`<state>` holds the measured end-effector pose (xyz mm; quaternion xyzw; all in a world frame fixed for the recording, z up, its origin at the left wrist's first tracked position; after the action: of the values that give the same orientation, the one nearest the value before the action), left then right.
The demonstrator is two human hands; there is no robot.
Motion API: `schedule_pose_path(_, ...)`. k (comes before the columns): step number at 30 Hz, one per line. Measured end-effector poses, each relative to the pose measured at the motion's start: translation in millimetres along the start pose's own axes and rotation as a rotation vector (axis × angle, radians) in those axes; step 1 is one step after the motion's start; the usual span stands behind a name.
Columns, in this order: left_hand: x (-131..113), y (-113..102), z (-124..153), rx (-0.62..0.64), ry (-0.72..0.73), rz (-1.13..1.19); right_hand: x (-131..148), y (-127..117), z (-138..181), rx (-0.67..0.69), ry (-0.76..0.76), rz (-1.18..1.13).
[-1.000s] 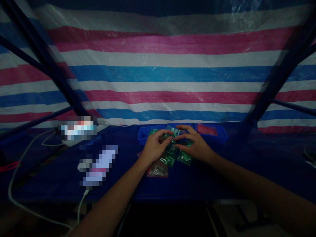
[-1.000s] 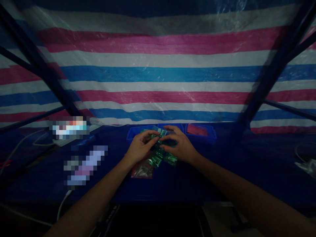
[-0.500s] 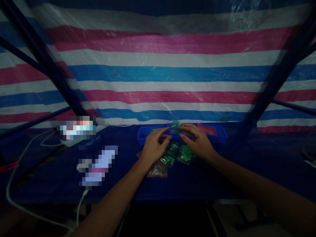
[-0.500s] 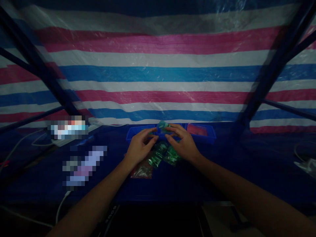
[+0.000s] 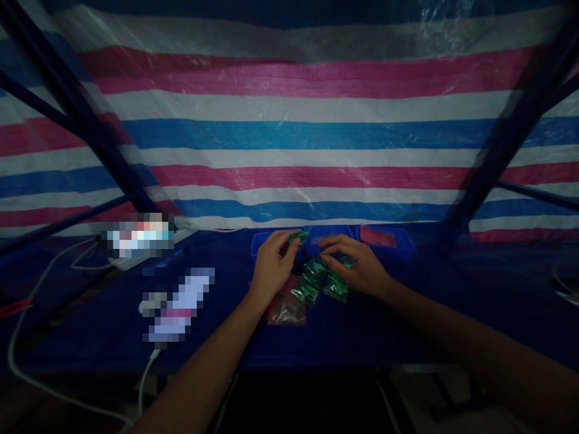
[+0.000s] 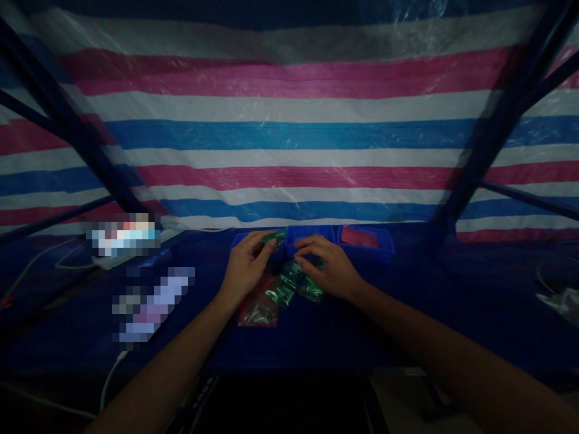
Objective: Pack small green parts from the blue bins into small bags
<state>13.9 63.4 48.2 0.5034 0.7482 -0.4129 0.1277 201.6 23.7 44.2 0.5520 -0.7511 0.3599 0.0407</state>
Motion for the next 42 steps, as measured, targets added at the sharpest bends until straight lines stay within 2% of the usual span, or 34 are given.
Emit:
schedule_pose_path(3, -1.0, -12.1, -1.2, -0.009, 0.074, -0.281, -4.7, 0.7, 0.4, 0.012, 0.019, 0.029)
schedule_pose_path(7, 21.3, -15.8, 1.0, 0.029, -0.027, -0.640, -7.8, 16.8, 5.0, 0.186, 0.020, 0.100)
schedule_pose_path(11, 31.9, -5.9, 5.1, 0.116, -0.057, -0.693, -5.2, 37.3, 13.8, 0.420, -0.015, 0.101)
schedule_pose_path(14, 31.3, -3.3, 6.3, 0.117, -0.065, -0.663, -8.1, 43.6, 17.9, 0.492, 0.018, 0.122)
schedule_pose_path(21, 14.9, -3.6, 4.1, 0.065, -0.004, -0.598, -13.9, 46.9, 22.2, 0.492, 0.048, 0.168)
schedule_pose_path(27, -8.7, 5.0, 3.5, 0.104, 0.124, -0.454, -10.9, 46.1, 20.5, 0.473, 0.054, 0.179)
schedule_pose_path(32, -13.8, 6.7, 5.0, 0.093, 0.115, -0.449, -15.8, 44.1, 17.5, 0.456, 0.073, 0.171)
schedule_pose_path(42, -18.9, 26.0, 10.8, 0.221, 0.191, -0.360, -25.2, 40.3, 12.9, 0.348, 0.086, 0.152)
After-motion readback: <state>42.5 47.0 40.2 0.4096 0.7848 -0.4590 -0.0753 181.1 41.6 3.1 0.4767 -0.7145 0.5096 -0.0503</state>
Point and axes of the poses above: each hand's wrist, its own z-axis away from the middle knuckle, its own y-axis out of the palm, x = y × z, the point moved 8 cm from there along -z, towards the middle knuckle, and after that the axes turned 1 degree about -y, right-handed, at the moved point
